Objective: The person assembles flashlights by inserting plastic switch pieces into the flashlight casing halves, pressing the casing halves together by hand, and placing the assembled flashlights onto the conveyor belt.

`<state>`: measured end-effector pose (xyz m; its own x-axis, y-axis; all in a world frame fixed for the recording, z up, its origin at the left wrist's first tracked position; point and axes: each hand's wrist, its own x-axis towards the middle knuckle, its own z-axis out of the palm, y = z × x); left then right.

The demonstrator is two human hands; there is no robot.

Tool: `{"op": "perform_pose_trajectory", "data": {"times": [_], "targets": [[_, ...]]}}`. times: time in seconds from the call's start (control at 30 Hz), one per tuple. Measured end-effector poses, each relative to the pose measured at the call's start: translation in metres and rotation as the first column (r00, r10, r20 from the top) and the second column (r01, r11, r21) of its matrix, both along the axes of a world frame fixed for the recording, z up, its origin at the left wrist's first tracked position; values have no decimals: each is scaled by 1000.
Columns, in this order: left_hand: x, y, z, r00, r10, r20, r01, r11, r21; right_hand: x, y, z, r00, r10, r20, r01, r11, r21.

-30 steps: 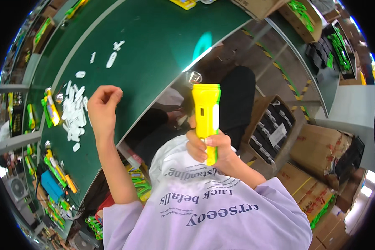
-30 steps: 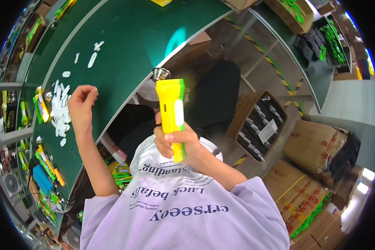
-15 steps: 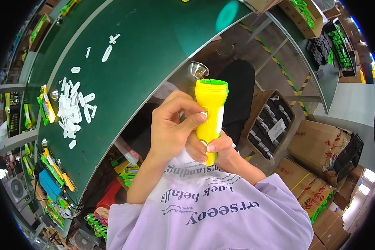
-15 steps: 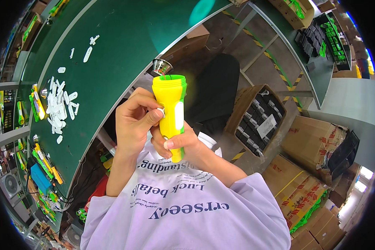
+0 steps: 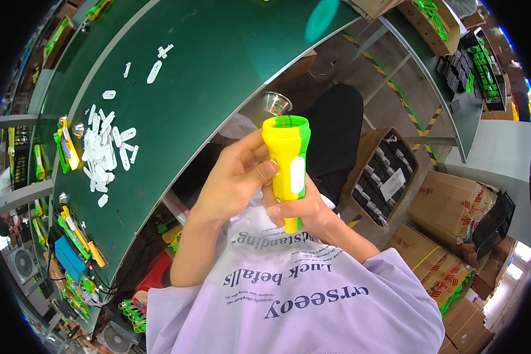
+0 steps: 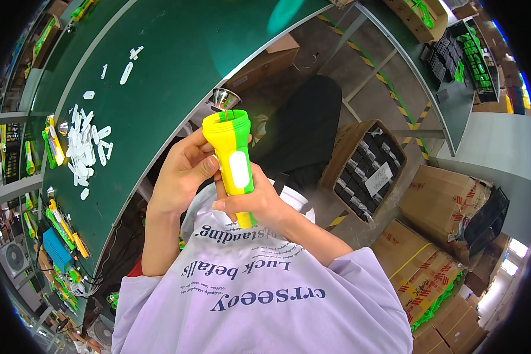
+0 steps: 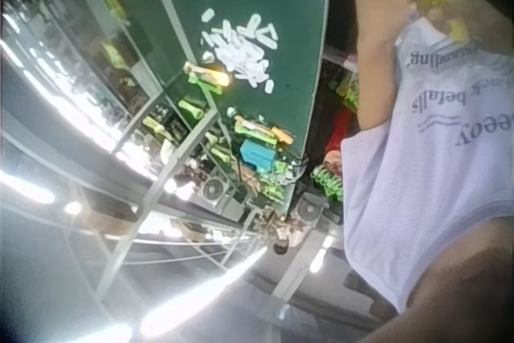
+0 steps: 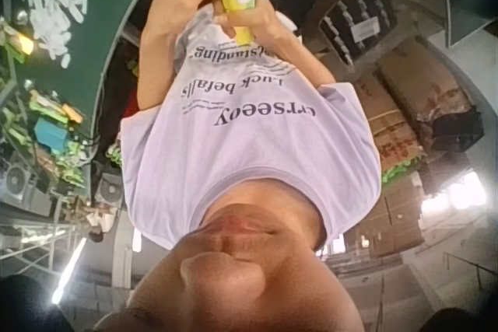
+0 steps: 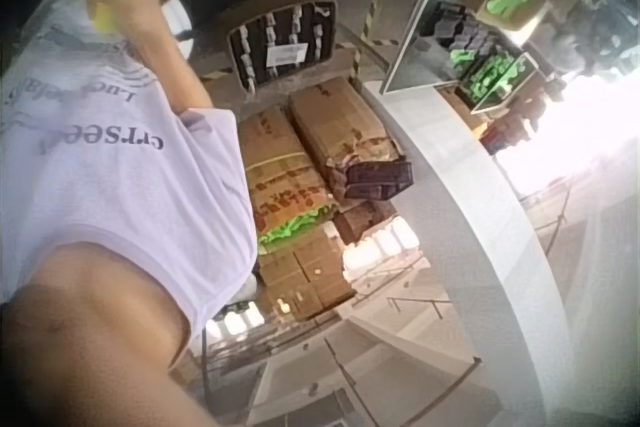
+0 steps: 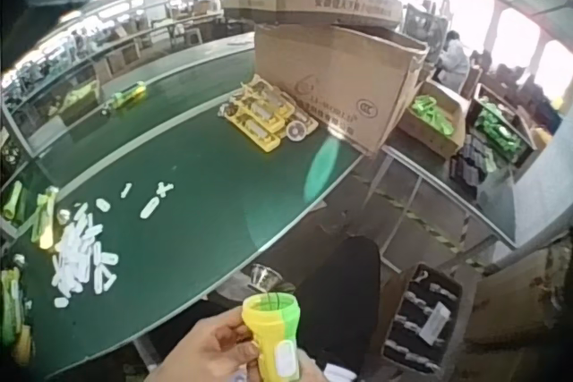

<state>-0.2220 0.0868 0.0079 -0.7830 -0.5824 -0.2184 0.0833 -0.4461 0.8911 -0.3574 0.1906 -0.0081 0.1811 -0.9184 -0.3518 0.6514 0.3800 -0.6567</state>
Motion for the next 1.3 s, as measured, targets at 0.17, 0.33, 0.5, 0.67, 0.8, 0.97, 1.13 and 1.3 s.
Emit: {"op": "perform_pose_trajectory", "data": {"times": [0.17, 0.33, 0.5, 0.67, 0.8, 0.97, 1.13, 1.3], "targets": [[1, 1, -11, 998, 48, -29, -46, 998, 42, 6, -3, 5, 992, -10, -125, 12, 1000, 22], [-2, 11, -15, 993, 117, -34, -116, 992, 49, 10, 2, 10, 997, -21, -69, 25, 998, 63], [-6, 18, -18, 977, 146, -155, -123, 981, 149, 9, 6, 9, 997, -62, -50, 64, 997, 39], [-11, 16, -21, 988, 128, -84, -116, 984, 135, 8, 7, 10, 998, -62, -7, 62, 984, 167], [-13, 21, -19, 980, 196, 20, -197, 973, 123, 11, 8, 5, 999, -45, -5, 45, 987, 156], [-16, 22, -10, 980, 196, -16, -194, 977, 89, 9, 6, 10, 988, -124, 97, 111, 985, 133], [-14, 21, -7, 986, 165, 23, -167, 980, 111, 10, 8, 5, 983, -115, 144, 97, 987, 125], [-12, 22, -17, 985, 173, -14, -171, 981, 86, 11, 7, 8, 983, -144, 116, 128, 983, 130]]}}
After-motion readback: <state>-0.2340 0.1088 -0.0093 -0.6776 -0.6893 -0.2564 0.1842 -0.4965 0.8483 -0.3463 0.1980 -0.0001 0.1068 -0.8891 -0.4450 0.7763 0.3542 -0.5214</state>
